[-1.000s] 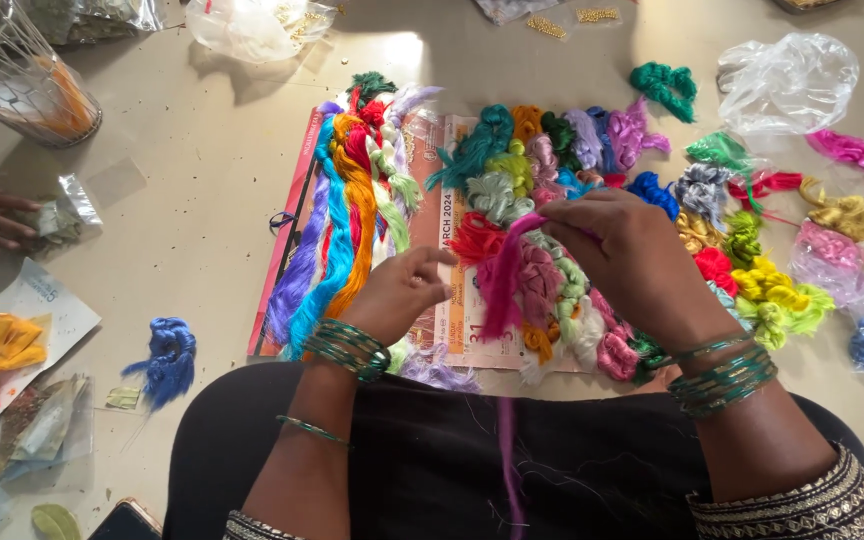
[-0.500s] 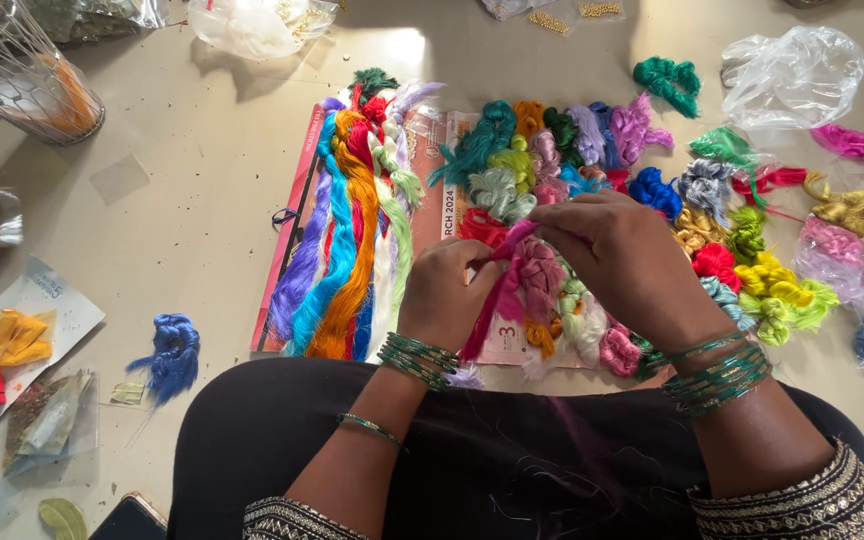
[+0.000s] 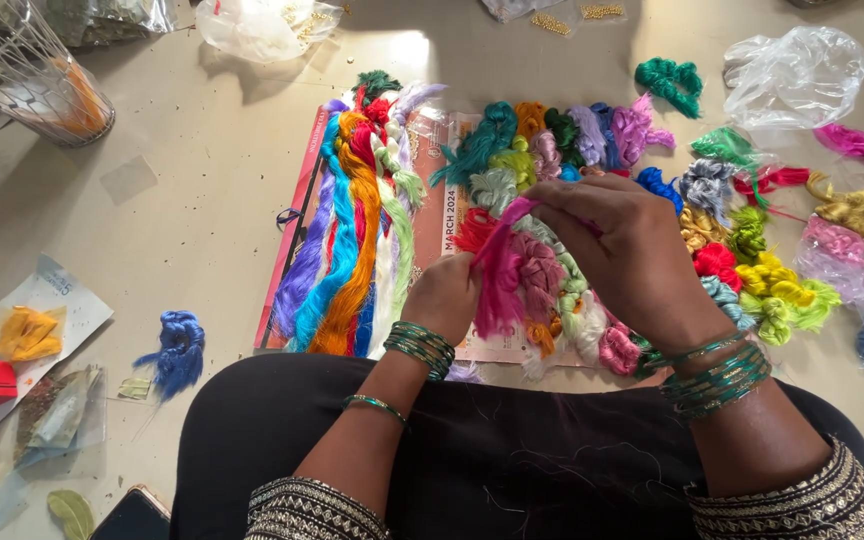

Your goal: The person sits on the floor and twists bundles of green and then pink synthetic craft fiber by hand, stretching and rolling the fibers between the palms into tight rope-like strands, then folding and coiling the twisted strand and setting it with the other colored fiber bundles laid out on a calendar on the floor.

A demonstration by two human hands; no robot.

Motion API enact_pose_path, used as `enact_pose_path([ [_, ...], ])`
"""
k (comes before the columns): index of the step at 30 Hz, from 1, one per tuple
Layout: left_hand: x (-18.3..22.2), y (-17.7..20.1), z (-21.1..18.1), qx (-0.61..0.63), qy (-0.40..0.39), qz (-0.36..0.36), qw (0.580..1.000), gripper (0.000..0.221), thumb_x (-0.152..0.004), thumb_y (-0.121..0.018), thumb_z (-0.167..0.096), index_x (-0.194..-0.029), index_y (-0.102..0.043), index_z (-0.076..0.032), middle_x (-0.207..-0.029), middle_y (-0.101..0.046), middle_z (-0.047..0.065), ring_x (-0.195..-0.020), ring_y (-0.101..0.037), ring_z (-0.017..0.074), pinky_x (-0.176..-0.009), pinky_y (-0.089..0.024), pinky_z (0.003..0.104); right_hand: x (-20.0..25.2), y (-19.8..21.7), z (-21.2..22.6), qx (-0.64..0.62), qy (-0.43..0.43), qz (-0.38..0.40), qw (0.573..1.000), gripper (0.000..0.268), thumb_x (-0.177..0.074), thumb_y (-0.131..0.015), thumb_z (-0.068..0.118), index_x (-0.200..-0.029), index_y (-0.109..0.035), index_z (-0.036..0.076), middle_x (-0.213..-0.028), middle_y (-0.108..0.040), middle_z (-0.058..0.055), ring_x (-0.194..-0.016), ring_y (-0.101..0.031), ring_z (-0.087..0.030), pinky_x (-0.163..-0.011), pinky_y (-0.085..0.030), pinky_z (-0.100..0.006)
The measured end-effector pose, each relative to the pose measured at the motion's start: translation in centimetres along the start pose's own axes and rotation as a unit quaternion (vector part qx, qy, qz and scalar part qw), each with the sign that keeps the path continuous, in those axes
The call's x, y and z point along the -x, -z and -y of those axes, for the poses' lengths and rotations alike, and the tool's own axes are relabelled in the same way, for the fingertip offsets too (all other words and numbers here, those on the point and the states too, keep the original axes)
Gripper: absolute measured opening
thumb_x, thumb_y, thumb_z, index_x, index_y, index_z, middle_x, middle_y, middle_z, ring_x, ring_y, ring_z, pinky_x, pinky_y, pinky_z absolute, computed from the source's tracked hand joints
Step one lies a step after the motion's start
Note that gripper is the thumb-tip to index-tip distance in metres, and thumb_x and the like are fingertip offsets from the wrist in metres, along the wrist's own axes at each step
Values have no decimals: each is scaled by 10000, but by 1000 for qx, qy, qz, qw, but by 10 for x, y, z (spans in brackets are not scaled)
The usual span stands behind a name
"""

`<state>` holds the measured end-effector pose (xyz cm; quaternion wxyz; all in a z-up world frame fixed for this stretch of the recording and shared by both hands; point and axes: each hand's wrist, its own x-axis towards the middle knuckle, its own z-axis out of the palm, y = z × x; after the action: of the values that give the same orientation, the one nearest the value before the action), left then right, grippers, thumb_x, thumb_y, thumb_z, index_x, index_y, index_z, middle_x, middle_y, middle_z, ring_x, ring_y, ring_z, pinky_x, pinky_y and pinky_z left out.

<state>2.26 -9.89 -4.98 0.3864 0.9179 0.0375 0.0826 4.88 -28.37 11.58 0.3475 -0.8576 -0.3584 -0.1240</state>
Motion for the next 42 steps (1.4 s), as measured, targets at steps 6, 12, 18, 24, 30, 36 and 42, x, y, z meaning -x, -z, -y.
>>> enact_pose_path([
  [6, -13, -26, 36, 72, 14, 20, 997, 339, -1031, -489, -290, -988, -692, -23, -813, -672, 223, -805, -667, 421, -733, -519, 532, 2, 7, -2, -16, 17, -21, 1000, 217, -963, -738, 84, -1176, -756, 51, -933, -724, -106, -819, -682, -222, -730, -543, -339],
  [12, -26, -55, 75, 278, 50, 51, 958, 527, -1067, -515, -502, -1007, -740, -30, -693, -622, 34, -652, -558, 141, -583, -475, 346, 2, 17, -20, -21, -39, -91, 995, 193, -1014, -745, 93, -1204, -772, 76, -966, -775, -82, -772, -670, -142, -656, -532, -290],
  [18, -22, -28, 44, 464, 246, 72, 848, 317, -1000, -594, -359, -1052, -722, -73, -665, -709, -22, -566, -682, 117, -492, -553, 285, 3, 19, -22, -36, -44, -120, 991, 187, -1037, -730, 88, -1217, -759, 46, -1001, -775, -110, -821, -706, -113, -690, -547, -262],
  [24, -23, -35, 64, 622, 253, -138, 728, 188, -908, -758, -134, -1008, -730, 23, -501, -527, -13, -380, -483, 95, -357, -383, 267, 3, 15, -16, -22, -37, -107, 993, 189, -1024, -737, 95, -1200, -757, 29, -1032, -768, -142, -870, -733, -171, -750, -565, -298],
  [30, -19, -26, 58, 523, 333, -108, 777, 244, -861, -819, -160, -983, -732, 32, -489, -530, 15, -352, -477, 125, -344, -340, 277, 4, 10, -15, 3, 11, -98, 995, 184, -1020, -738, 72, -1195, -764, 24, -1056, -766, -155, -928, -737, -188, -809, -576, -310],
  [36, -9, -18, 41, 182, 303, 5, 935, 217, -832, -847, -254, -914, -817, -55, -679, -741, 141, -515, -664, 186, -547, -545, 325, 6, 16, -20, -33, -47, -133, 989, 182, -1050, -733, 81, -1224, -752, 29, -1030, -765, -117, -846, -692, -139, -727, -542, -284],
  [42, -12, -38, 66, 8, 218, 17, 976, 176, -882, -737, -248, -946, -870, -152, -920, -771, 117, -839, -740, 280, -803, -571, 402, 2, 22, -14, -21, -60, -125, 990, 184, -1018, -723, 88, -1195, -747, 46, -1000, -753, -110, -811, -684, -141, -705, -538, -291],
])
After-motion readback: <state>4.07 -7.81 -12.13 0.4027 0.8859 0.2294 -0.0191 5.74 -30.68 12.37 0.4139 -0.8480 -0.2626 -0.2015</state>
